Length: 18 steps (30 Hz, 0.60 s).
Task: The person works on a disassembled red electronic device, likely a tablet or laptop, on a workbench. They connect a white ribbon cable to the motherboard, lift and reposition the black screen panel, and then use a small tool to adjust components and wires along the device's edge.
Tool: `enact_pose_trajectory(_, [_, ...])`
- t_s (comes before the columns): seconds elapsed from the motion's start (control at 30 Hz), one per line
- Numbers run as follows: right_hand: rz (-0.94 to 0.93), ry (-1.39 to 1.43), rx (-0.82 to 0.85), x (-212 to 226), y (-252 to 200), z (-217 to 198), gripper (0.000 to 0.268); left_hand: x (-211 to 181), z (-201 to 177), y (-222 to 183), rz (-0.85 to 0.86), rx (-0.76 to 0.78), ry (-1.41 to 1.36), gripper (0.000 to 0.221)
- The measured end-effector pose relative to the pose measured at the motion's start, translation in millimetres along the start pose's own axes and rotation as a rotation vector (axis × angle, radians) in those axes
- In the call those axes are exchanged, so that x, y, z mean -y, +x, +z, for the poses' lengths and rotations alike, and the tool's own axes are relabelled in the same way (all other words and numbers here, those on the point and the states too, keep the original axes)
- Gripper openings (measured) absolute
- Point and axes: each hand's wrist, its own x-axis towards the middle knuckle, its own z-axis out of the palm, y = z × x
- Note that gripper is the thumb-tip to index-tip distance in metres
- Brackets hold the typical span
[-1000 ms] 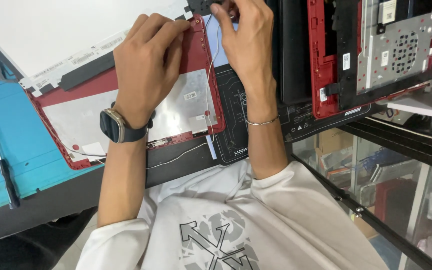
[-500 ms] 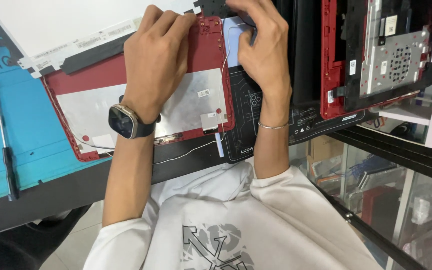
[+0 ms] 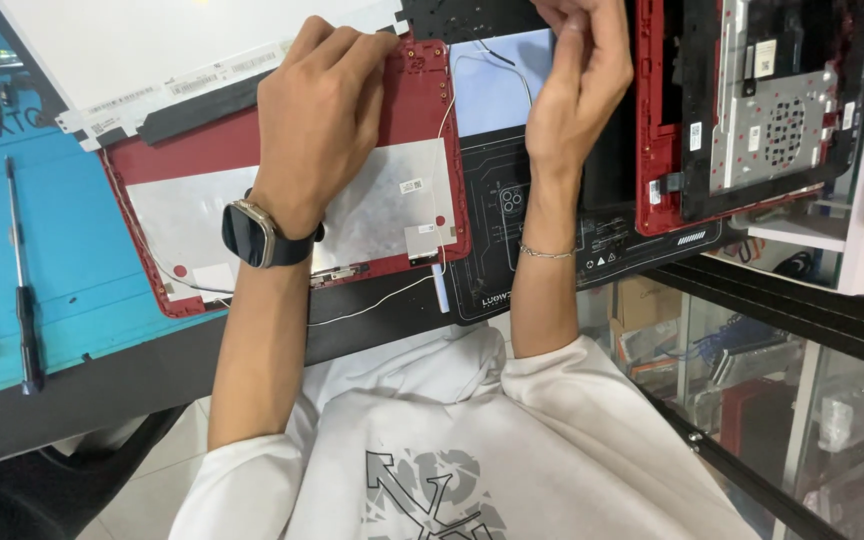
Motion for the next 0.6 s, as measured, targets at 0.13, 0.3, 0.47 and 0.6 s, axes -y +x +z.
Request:
enact_pose_trajectory(0.13, [0.021,0.161,-0.106,14.2,2.4,-1.3,0.025,-0.3,0.9,1.8,0.018,-0.012,0.01,0.021])
enact_pose_trajectory(0.3, [0.044,0.009,0.041,12.4,-1.4,-2.2,0.022,-2.1,0.9,0.3,0.039,-0.021,0.023,0.02])
enact_pose_trajectory(0.47, [-0.021,-0.371,0.313,36.5,0.4,4.7,0.034,1.3,3.2,0.7,0.037,-0.027,0.037,0.014])
enact_pose_trajectory(0.6, [-0.034,-0.499,0.352,28.1,-2.7,2.1,0.037,-0.3,2.5,0.0,0.028,-0.022,0.007,0.013])
